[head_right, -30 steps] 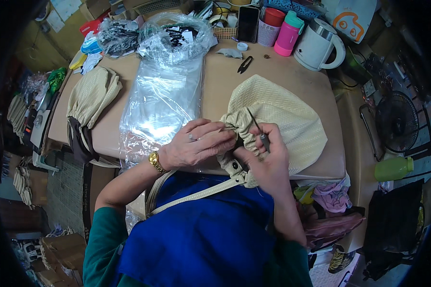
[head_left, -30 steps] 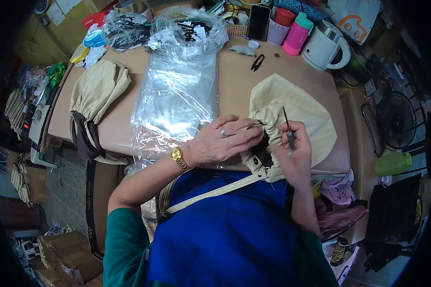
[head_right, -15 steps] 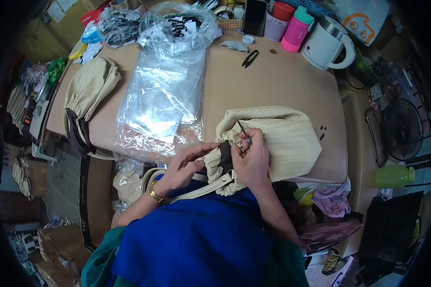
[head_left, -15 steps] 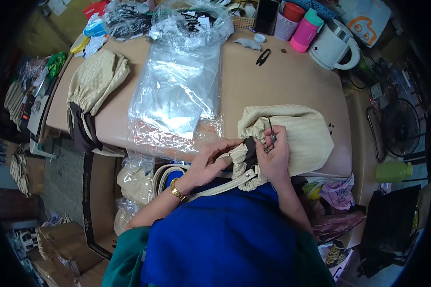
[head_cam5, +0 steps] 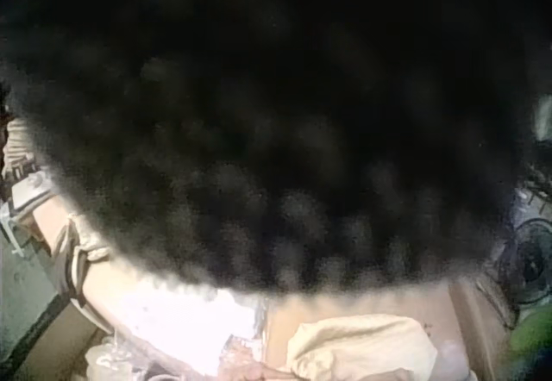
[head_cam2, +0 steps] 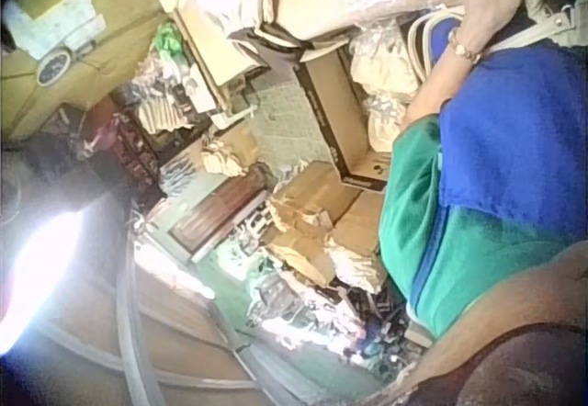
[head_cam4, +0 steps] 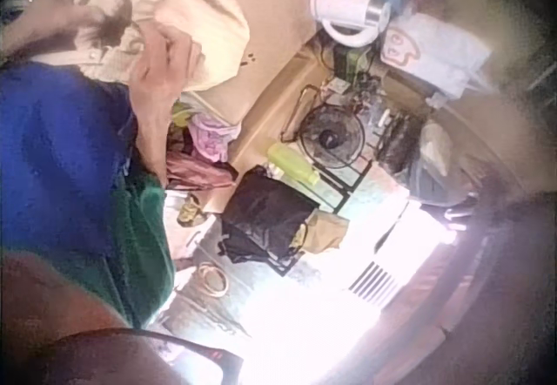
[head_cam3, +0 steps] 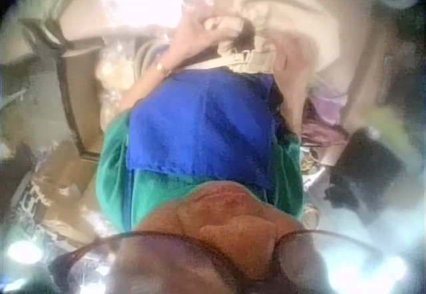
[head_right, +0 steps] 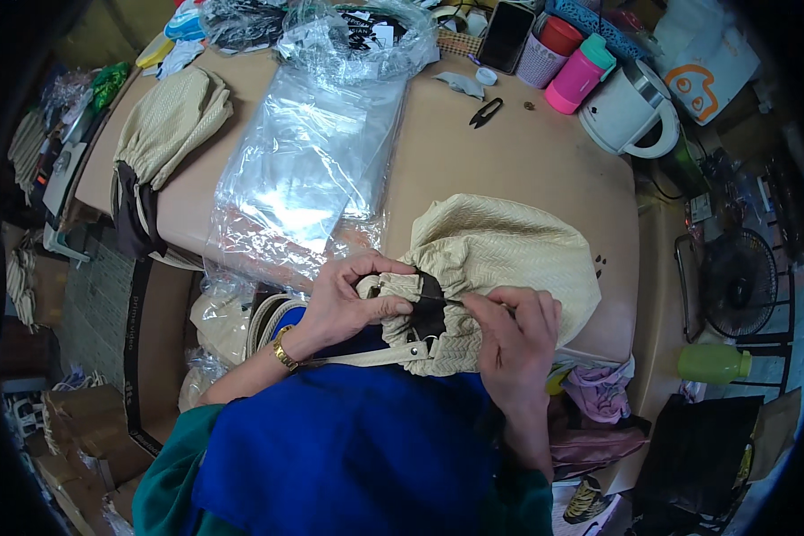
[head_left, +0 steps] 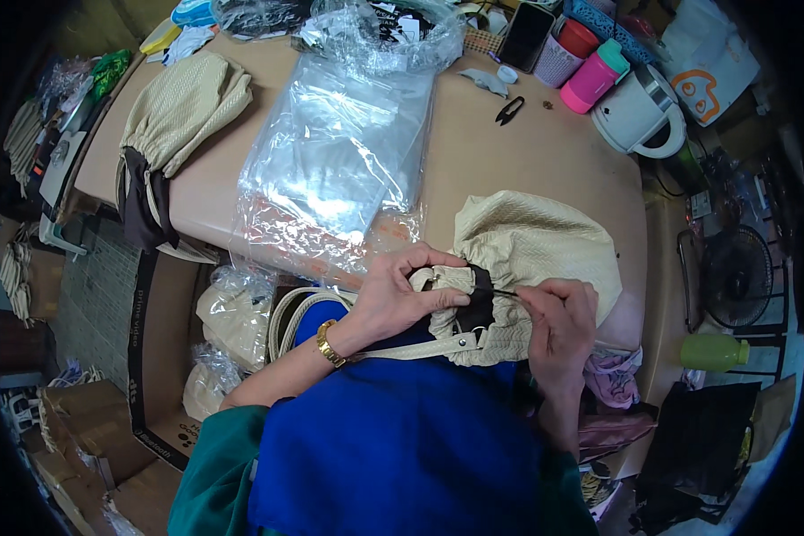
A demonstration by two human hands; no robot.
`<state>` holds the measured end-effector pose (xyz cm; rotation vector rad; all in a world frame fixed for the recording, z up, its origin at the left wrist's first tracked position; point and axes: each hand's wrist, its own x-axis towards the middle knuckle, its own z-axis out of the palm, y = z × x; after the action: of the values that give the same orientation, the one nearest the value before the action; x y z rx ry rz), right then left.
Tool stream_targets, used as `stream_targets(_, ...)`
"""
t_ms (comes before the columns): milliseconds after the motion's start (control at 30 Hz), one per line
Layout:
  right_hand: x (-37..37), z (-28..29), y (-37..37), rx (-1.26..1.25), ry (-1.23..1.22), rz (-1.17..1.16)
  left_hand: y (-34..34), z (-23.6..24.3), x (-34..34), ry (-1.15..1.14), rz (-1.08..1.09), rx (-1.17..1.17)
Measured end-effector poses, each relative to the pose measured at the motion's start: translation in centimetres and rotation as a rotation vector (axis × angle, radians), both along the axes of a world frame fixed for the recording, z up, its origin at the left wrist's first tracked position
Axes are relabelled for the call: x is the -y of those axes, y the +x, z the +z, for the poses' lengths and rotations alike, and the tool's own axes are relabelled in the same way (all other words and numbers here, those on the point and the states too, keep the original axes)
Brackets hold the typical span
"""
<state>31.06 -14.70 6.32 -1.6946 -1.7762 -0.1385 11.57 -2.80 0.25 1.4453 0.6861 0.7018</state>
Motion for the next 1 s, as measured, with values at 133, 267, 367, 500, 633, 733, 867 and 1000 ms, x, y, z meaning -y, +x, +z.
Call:
stream_targets(133, 0.6, 0.2, -0.2, 0.164, 0.087, -0.034, 0.1, 0.6, 0.1, -0.012, -0.007, -0.041)
stream_targets(267, 0.3, 0.6, -0.5, 0.214, 0.101, -0.059, 0.4, 0.1, -0.3, 0.083, 0.007, -0.138)
stream_targets(367, -0.2, 0.6, -0.4, 0.253, 0.104, -0.039, 0.5, -0.1, -0.4, 0.11, 0.012, -0.133)
stream_targets(500, -0.5, 0.7, -0.4, 0.29, 0.101, -0.027, 0.5, 0.4, -0.3, 0.117, 0.016, -0.146)
stream_targets(633, -0.4, 0.8, -0.4, 0.312, 0.096, -0.026, 0.4, 0.6, -0.2, 0.144, 0.024, -0.163)
stream_targets(733, -0.4, 0.9, -0.4, 0.327, 0.096, -0.018, 0.4, 0.9, -0.1, 0.159, 0.021, -0.198)
stream_targets(867, -0.1, 1.4, -0.6, 0.393, 0.056, -0.01, 0.4, 1.1, 0.1, 0.152, 0.013, -0.21)
stream_targets(1000, 0.3, 2.3, -1.7, 0.472, -0.011, 0.012, 0.4, 0.7, 0.4, 0.084, 0.004, -0.207)
